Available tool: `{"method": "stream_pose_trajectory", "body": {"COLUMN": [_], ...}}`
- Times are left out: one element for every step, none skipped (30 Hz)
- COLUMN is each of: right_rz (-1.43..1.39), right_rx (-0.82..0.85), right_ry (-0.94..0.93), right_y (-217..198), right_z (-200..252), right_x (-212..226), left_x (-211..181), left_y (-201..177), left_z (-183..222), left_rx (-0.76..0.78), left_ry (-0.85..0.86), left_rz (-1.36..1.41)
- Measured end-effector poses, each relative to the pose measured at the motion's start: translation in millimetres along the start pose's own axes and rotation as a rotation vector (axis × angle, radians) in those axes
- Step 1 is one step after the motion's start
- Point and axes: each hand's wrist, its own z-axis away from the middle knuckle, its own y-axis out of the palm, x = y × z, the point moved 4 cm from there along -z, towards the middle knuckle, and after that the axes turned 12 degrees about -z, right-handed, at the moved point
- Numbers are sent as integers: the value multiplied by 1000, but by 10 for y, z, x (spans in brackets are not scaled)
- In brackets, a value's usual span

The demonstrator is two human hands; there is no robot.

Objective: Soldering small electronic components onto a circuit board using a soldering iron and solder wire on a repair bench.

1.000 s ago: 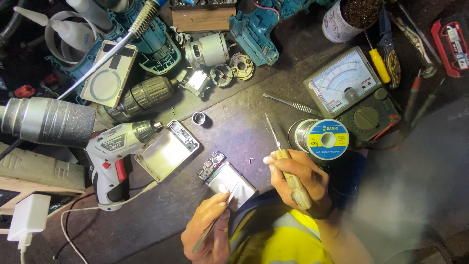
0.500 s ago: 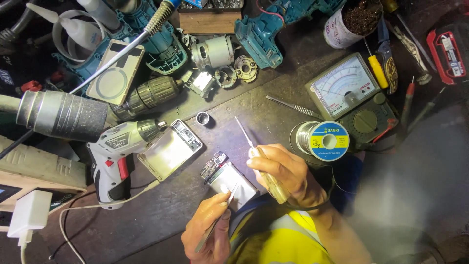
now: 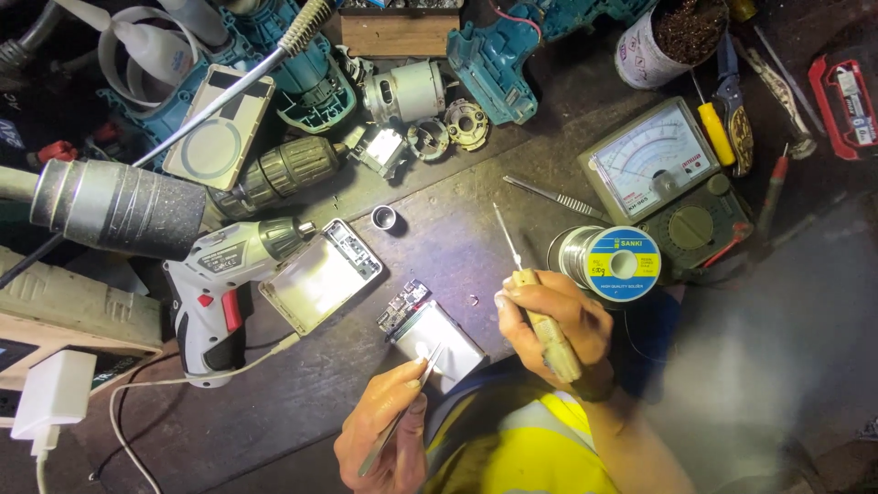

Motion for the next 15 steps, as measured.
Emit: {"method": "stream_pose_trajectory", "body": {"right_rz": [-32, -64, -63, -171, -278, -278, -333, -388, -387, -349, -310, -309, -287, -265, -264], "right_rx": [40, 80, 80, 147, 215, 215, 352, 488, 487, 479, 470, 470, 443, 415, 414], "right_ry": [-24, -47, -48, -107, -166, -166, -170, -172, -172, -152, -132, -132, -106, -81, -82], "right_y": [-7, -12, -8, 24, 51, 32, 61, 85, 82, 82, 81, 82, 73, 66, 65], "right_z": [-38, -77, 19, 121, 225, 127, 42, -37, -19, -1, 19, 24, 23, 21, 45], "right_x": [20, 40, -83, -181, -278, -216, -144, -71, -75, -89, -103, -93, -95, -98, -98], "left_x": [3, 5, 14, 13, 12, 3, -3, -10, 11, 23, 35, 32, 33, 35, 31], "left_y": [-5, -10, -3, 2, 8, 7, 10, 13, 16, 17, 18, 12, 12, 11, 22], "left_z": [2, 4, 0, -3, -4, 1, 5, 7, 11, 21, 32, 37, 42, 43, 37], "left_rx": [4, 7, 6, 7, 8, 7, 9, 10, 10, 9, 8, 9, 21, 34, 35], "left_ry": [-5, -9, -9, 13, 36, 36, 23, 12, 12, 33, 54, 55, 41, 29, 30], "left_rz": [-14, -29, -27, -26, -25, -24, -23, -23, -23, -19, -15, -14, -19, -23, -23]}}
